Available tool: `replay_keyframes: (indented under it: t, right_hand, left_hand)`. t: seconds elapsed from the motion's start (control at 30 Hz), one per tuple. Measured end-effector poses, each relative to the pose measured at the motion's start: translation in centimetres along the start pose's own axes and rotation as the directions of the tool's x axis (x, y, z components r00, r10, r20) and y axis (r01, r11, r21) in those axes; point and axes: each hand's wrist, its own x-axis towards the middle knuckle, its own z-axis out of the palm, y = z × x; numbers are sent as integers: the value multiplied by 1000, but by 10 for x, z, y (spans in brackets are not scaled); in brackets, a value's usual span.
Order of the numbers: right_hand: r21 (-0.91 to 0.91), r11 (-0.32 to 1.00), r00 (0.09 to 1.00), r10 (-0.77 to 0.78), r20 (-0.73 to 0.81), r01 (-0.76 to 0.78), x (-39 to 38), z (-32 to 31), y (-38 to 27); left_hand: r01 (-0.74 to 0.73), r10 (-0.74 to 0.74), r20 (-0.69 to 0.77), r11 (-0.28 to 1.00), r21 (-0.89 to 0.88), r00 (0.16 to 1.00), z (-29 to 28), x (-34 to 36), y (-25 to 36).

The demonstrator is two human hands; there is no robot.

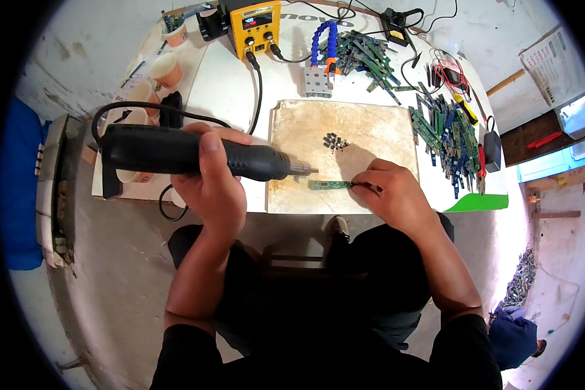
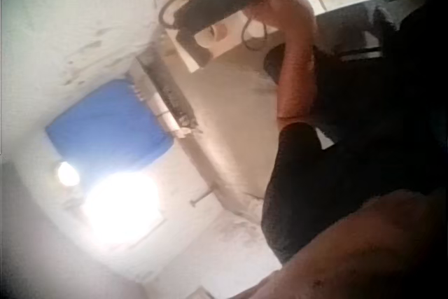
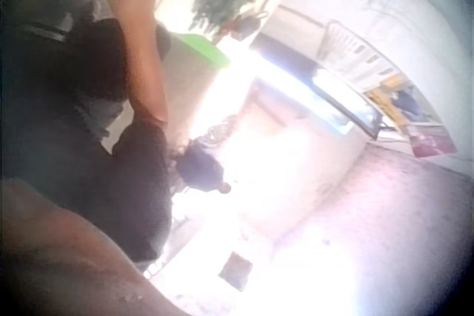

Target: The person uses a hot air gun and tweezers to remove small electronic components from a green circuit board. They heat the solder joints and lift the components off, placing them onto a work mat. The process is repeated for several components on the same board.

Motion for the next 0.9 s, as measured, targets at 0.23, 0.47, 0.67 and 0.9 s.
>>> replay_keyframes:
  t: [0.23, 0.47, 0.67, 0.9]
  right_hand:
    - [316, 945, 979, -22, -203, 87, -5, -21, 1]
    - [501, 839, 922, -3, -386, 213, 7, -39, -12]
    - [361, 916, 929, -33, -368, 176, 1, -37, -10]
    - [672, 729, 919, 164, -358, 132, -6, -7, 0]
  left_hand:
    - [-58, 55, 56, 997, 48, 997, 1, -3, 1]
    - [-48, 44, 78, 997, 52, 996, 1, -11, -3]
    - [-74, 63, 143, 994, 75, 988, 5, -16, -8]
    - [-40, 37, 99, 999, 32, 994, 12, -18, -6]
